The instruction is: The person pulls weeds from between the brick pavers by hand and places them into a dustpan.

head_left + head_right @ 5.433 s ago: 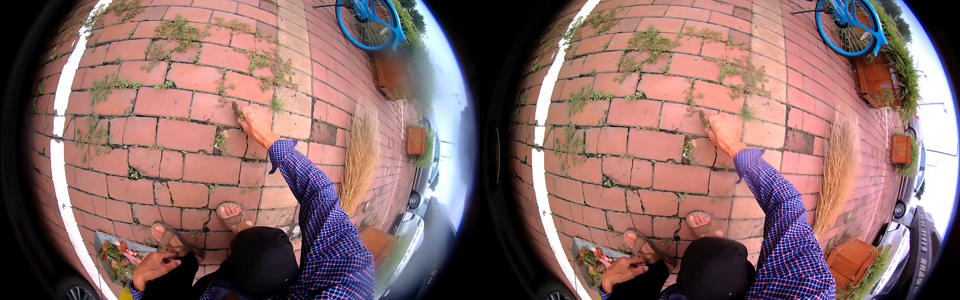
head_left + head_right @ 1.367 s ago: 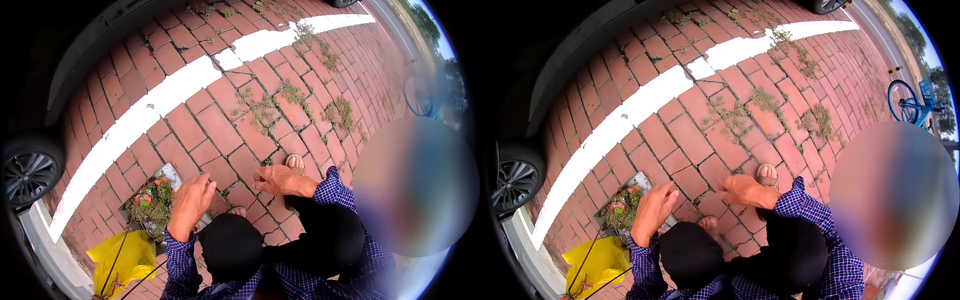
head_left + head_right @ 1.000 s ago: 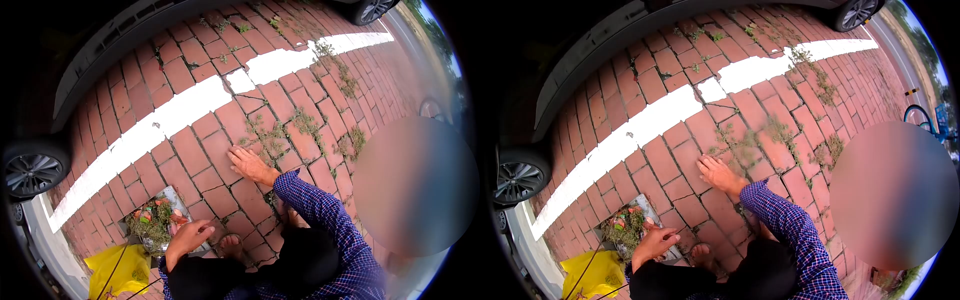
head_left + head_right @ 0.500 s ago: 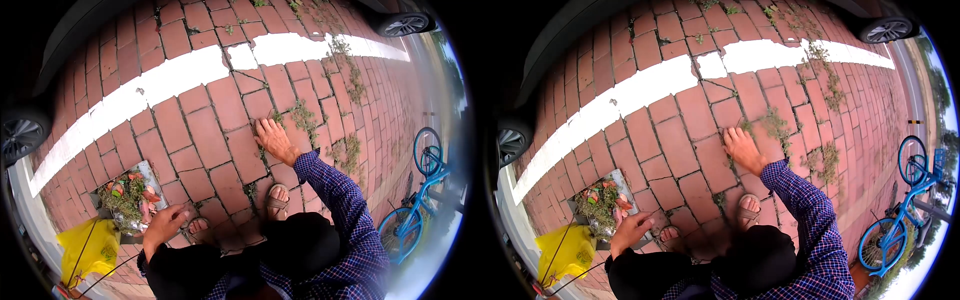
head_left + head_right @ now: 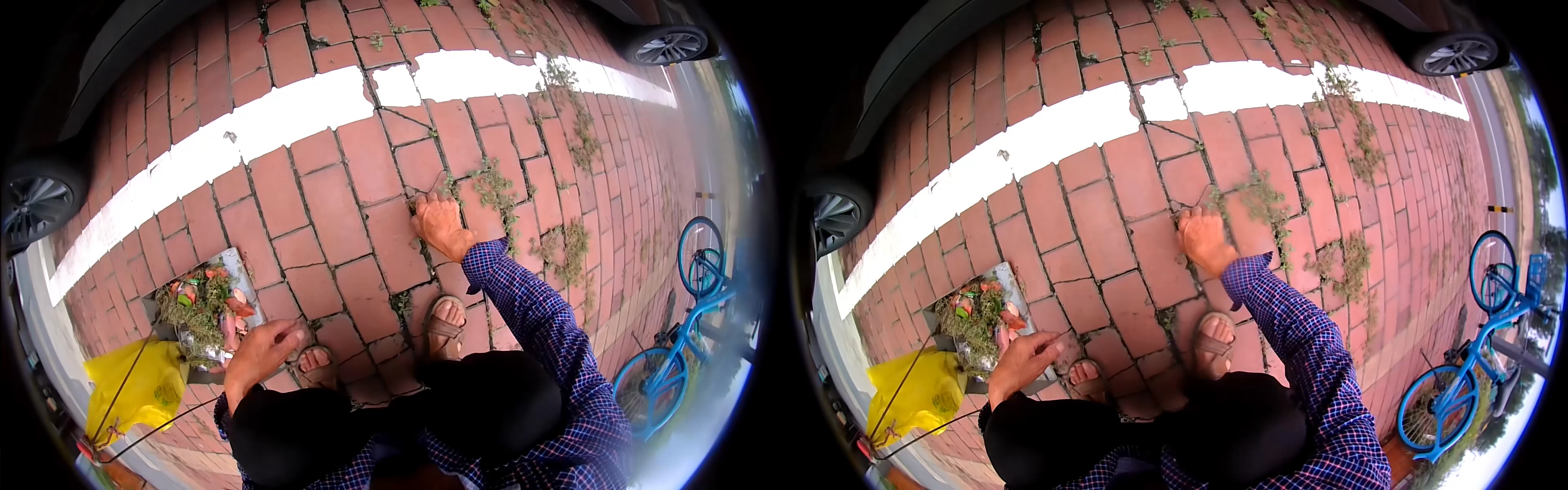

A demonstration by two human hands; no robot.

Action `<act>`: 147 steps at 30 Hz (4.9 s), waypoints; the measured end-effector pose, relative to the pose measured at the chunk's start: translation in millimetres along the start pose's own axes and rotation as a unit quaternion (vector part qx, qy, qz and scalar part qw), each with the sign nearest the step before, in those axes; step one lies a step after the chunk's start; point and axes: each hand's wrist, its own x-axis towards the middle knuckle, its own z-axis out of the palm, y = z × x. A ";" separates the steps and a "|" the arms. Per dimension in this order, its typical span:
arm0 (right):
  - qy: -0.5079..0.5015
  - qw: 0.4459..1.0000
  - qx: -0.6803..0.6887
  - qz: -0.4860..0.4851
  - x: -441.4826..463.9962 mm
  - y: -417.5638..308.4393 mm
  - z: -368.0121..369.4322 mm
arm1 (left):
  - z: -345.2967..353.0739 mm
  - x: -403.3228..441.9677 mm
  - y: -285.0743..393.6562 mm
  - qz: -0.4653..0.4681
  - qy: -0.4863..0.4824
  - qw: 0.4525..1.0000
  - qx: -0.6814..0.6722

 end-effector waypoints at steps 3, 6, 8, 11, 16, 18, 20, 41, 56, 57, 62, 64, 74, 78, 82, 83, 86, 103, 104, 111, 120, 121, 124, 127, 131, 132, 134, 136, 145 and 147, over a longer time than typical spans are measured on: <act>0.088 0.995 -0.033 -0.033 9.5 9.8 3.0 | 0.0 -1.8 -3.6 -0.005 0.010 1.000 0.016; -0.008 0.998 -0.057 -0.032 9.1 9.6 -15.2 | -5.3 -3.9 5.0 -0.014 -0.003 1.000 0.022; -0.062 0.998 -0.010 -0.007 17.9 8.3 -22.4 | -8.8 -3.7 10.9 -0.013 -0.023 1.000 -0.004; -0.141 0.988 0.060 0.025 30.1 9.3 -27.4 | -10.4 -2.6 11.9 -0.010 -0.032 0.999 -0.020; -0.209 0.961 0.157 0.084 42.3 19.3 -7.7 | -9.5 3.6 3.5 -0.016 -0.050 0.998 -0.029; -0.165 0.971 0.169 0.039 46.3 28.9 17.8 | -9.6 5.7 3.3 -0.016 -0.057 0.998 -0.031; -0.100 0.982 0.160 -0.012 42.9 31.4 26.7 | -9.9 7.3 3.6 -0.015 -0.057 0.998 -0.035; 0.031 0.939 0.343 0.022 -6.9 48.6 -74.0 | 8.2 47.7 -4.2 0.033 -0.092 0.994 0.055; 0.114 0.971 -0.055 -0.200 7.8 20.2 14.4 | 15.8 46.1 0.5 0.031 -0.086 0.992 0.084; 0.118 0.973 -0.055 -0.192 13.3 14.9 11.8 | 16.6 47.5 -0.3 0.023 -0.104 0.990 0.091; 0.092 0.934 0.331 -0.103 -4.7 -21.3 17.1 | 21.4 47.4 -10.4 0.026 -0.093 0.993 0.071; 0.071 0.936 0.338 -0.073 -25.2 -35.4 2.2 | 21.3 45.9 -10.9 0.023 -0.088 0.992 0.082; 0.097 0.979 -0.096 -0.149 -17.3 54.7 -34.2 | 23.7 43.7 -1.7 0.027 -0.076 0.993 0.081; 0.174 0.965 -0.152 -0.124 -7.5 71.7 -14.9 | 24.3 42.9 -11.0 0.022 -0.080 0.994 0.063; 0.081 0.988 -0.087 -0.095 -0.9 67.0 -23.3 | 27.6 47.9 -20.8 0.018 -0.090 0.993 0.080; 0.086 0.988 -0.088 -0.096 -0.1 64.2 -25.8 | 29.5 49.1 -25.5 0.017 -0.095 0.992 0.081; 0.076 0.982 -0.157 -0.078 1.4 57.2 -19.4 | 27.3 46.1 -22.6 0.022 -0.094 0.992 0.082; -0.027 0.978 -0.183 -0.095 20.1 60.4 -12.7 | -13.6 -78.4 -36.7 0.019 0.306 0.933 0.191; -0.024 0.976 -0.184 -0.112 21.4 62.9 -12.9 | -20.0 -98.4 -29.9 0.015 0.352 0.911 0.212; 0.016 0.981 -0.147 -0.125 22.6 75.4 -4.5 | -63.8 -213.4 7.2 -0.003 0.602 0.670 0.434; 0.017 0.982 -0.182 -0.053 24.4 74.5 -5.0 | -102.8 -276.8 -8.1 -0.130 0.623 0.557 0.534; 0.005 0.978 -0.193 -0.080 24.6 76.6 -7.0 | -103.6 -280.4 -12.6 -0.150 0.622 0.584 0.500; -0.019 0.980 -0.172 -0.100 41.6 74.5 -12.6 | -105.2 -289.3 -20.8 -0.145 0.602 0.599 0.508; -0.048 0.986 -0.132 -0.092 43.5 73.6 -24.4 | -110.5 -295.0 -9.5 -0.094 0.606 0.601 0.512; -0.072 0.993 -0.084 -0.030 46.5 72.0 -28.7 | -120.7 -301.8 -18.3 -0.052 0.618 0.637 0.457; -0.097 0.990 -0.102 -0.017 57.8 80.5 -13.5 | -122.4 -302.0 -22.6 -0.057 0.642 0.632 0.430; -0.027 0.996 -0.090 -0.005 56.8 91.1 11.4 | -124.8 -296.5 -35.3 -0.040 0.677 0.617 0.399; -0.006 0.996 -0.084 0.004 38.6 72.9 -4.9 | -126.8 -286.8 -43.8 -0.020 0.701 0.604 0.379; 0.058 0.995 0.011 0.081 24.1 58.4 -3.8 | -175.0 -247.2 -20.1 -0.016 0.679 0.630 0.377; 0.054 0.995 0.020 0.083 24.0 58.2 -5.0 | -183.8 -237.2 -5.2 -0.027 0.656 0.647 0.388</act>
